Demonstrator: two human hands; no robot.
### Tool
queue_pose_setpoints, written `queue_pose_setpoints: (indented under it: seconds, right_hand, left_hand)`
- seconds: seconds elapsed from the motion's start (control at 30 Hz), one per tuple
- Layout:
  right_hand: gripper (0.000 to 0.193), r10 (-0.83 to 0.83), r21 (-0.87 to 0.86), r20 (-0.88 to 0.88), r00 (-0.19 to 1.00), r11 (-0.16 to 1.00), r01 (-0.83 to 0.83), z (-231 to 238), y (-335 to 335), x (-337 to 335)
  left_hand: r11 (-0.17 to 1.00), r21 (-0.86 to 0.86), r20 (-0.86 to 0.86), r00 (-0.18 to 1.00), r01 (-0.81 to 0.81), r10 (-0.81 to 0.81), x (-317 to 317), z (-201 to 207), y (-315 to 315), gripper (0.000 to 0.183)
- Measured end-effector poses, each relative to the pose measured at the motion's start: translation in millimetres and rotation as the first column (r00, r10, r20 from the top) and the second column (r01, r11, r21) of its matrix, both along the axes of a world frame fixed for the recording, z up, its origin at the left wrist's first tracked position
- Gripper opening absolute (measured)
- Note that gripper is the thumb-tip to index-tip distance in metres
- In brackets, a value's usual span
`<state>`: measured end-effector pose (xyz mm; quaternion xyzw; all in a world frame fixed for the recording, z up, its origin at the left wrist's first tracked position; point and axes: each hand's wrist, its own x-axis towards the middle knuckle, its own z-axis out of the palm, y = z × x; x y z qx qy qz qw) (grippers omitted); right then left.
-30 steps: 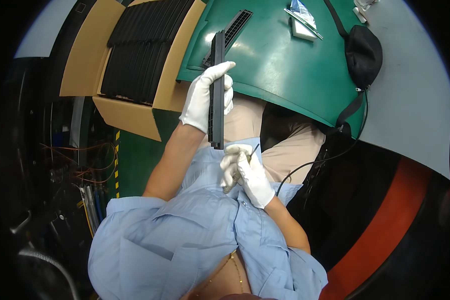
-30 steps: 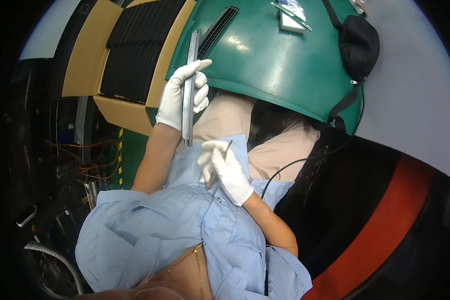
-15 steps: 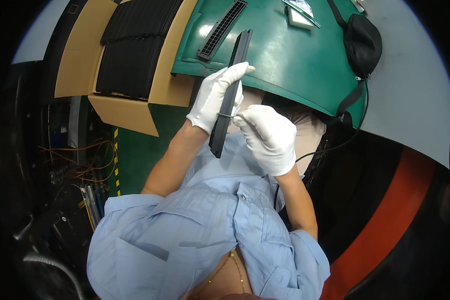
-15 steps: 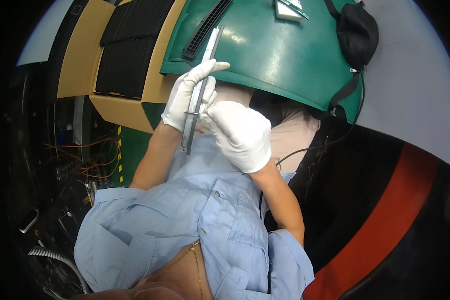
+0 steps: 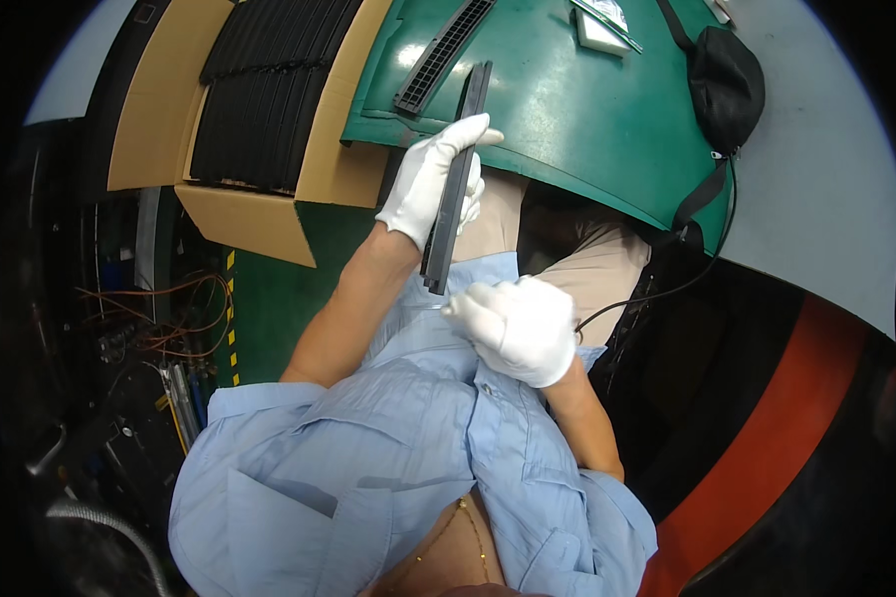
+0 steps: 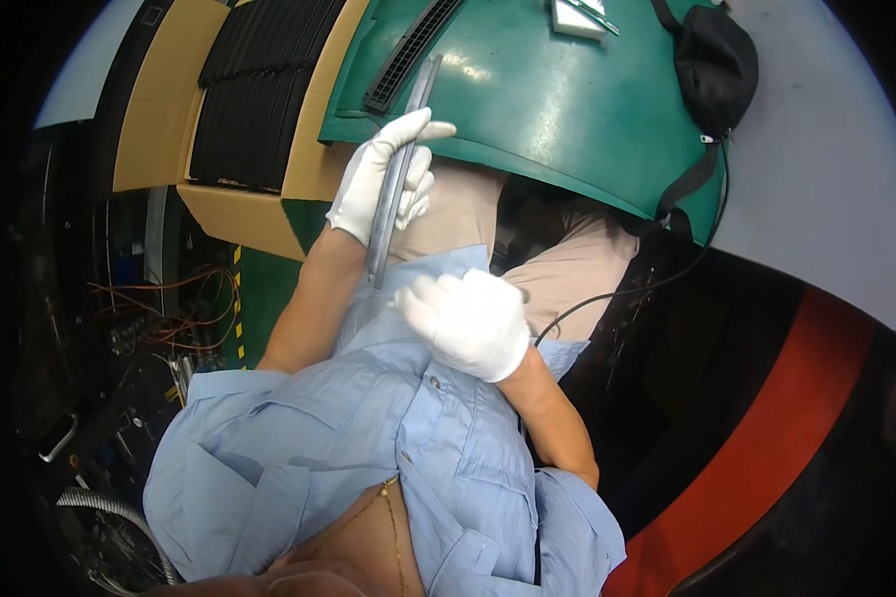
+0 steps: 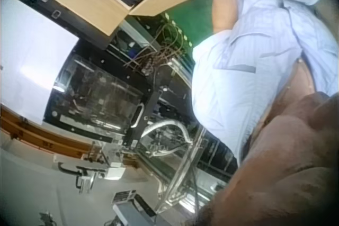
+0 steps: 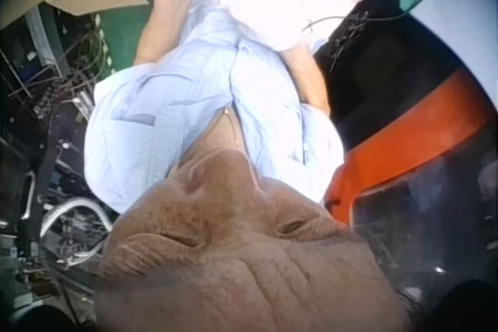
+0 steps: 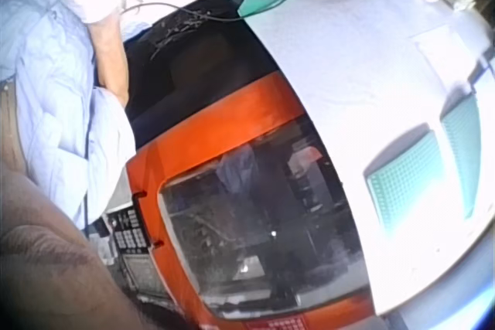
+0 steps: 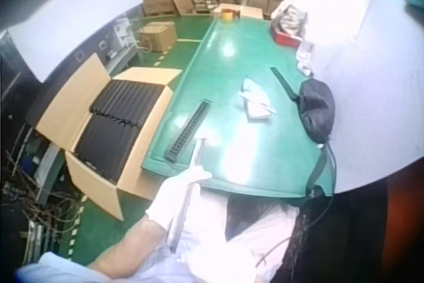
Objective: The person takes black rectangular electronic components from a cardboard box and places them into a machine. They then retrieve the components and use a small tool to scrape or clean the edges of each unit on a green workbench. The person repeats this process, handling the components one at a time.
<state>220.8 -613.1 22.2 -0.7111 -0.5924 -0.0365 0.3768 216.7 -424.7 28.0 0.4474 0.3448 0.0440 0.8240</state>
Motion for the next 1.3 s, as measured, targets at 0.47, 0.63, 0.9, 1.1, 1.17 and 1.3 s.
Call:
queue_pose_setpoints:
  seconds: [0.47, 0.63, 0.9, 1.1, 1.17, 1.3]
  right_hand:
    - [0.026, -0.152, 0.035, -0.05, 0.987, 0.987, 0.154, -3, -4, 8]
    - [0.027, -0.197, 0.041, -0.041, 0.98, 0.979, 0.198, 3, -8, 16]
    - [0.018, -0.234, -0.007, -0.037, 0.972, 0.972, 0.234, 21, -10, 36]
    - [0.013, -0.303, 0.06, 0.01, 0.953, 0.951, 0.302, 23, -6, 59]
    - [0.012, -0.349, 0.081, 0.009, 0.937, 0.934, 0.347, 25, -5, 68]
    - [0.012, -0.408, 0.07, 0.087, 0.909, 0.912, 0.403, 26, -1, 82]
  left_hand:
    - [0.977, -0.197, 0.093, 0.994, 0.082, -0.064, -30, -6, -20, 0.058]
    - [0.984, -0.13, 0.004, 0.992, 0.125, -0.125, -55, -1, -43, 0.059]
    - [0.966, -0.084, -0.095, 0.963, 0.244, -0.251, -71, 20, -53, 0.059]
    - [0.951, -0.114, -0.09, 0.95, 0.288, -0.299, -72, 30, -56, 0.061]
    - [0.953, -0.117, -0.112, 0.949, 0.281, -0.294, -70, 31, -57, 0.061]
    - [0.96, -0.074, -0.136, 0.951, 0.27, -0.278, -68, 34, -59, 0.062]
